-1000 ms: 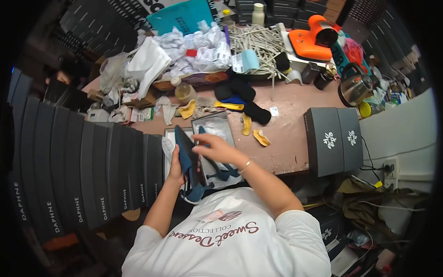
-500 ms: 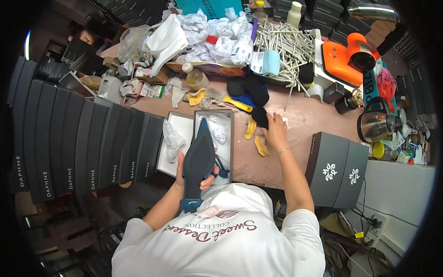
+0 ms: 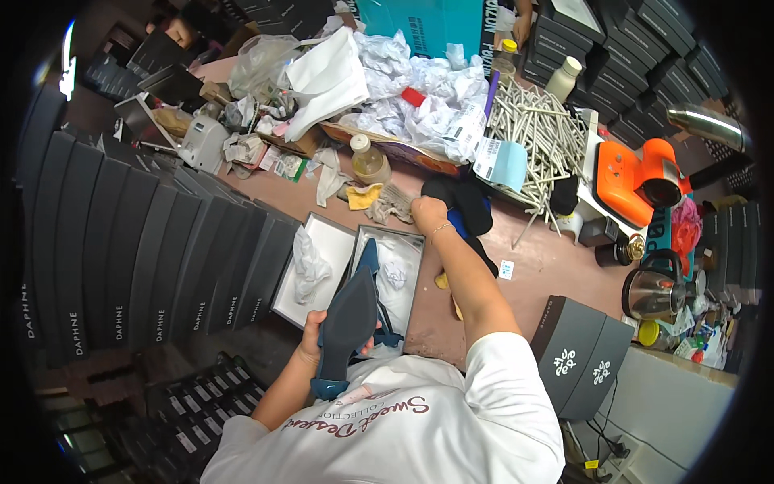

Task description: Inspecting a pair of high-heeled shoes for defects, cleaning the soles with a brush, and packing them into a shoebox.

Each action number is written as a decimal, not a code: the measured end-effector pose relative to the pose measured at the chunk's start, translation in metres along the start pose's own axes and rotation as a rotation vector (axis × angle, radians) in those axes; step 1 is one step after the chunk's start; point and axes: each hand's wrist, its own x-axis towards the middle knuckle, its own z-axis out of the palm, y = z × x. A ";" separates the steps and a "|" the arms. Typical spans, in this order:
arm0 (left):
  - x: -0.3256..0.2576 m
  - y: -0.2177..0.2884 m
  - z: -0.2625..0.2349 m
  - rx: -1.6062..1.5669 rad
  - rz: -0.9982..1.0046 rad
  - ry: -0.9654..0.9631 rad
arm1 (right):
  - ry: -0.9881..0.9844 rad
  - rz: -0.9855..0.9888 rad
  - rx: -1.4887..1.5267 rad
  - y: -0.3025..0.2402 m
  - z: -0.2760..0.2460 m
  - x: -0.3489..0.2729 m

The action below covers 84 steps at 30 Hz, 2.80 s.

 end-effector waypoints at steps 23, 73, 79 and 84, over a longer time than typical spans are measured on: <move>-0.044 -0.012 -0.053 0.079 -0.168 -0.027 | -0.150 -0.050 0.220 0.013 -0.012 -0.008; 0.018 0.018 -0.072 0.050 -0.101 -0.143 | 0.598 0.001 0.297 -0.089 -0.075 -0.281; 0.016 0.012 -0.083 -0.154 -0.164 -0.214 | 0.405 -0.108 0.138 -0.127 -0.078 -0.272; 0.020 0.018 -0.065 -0.114 -0.177 0.073 | 0.194 -0.481 0.338 -0.182 -0.110 -0.296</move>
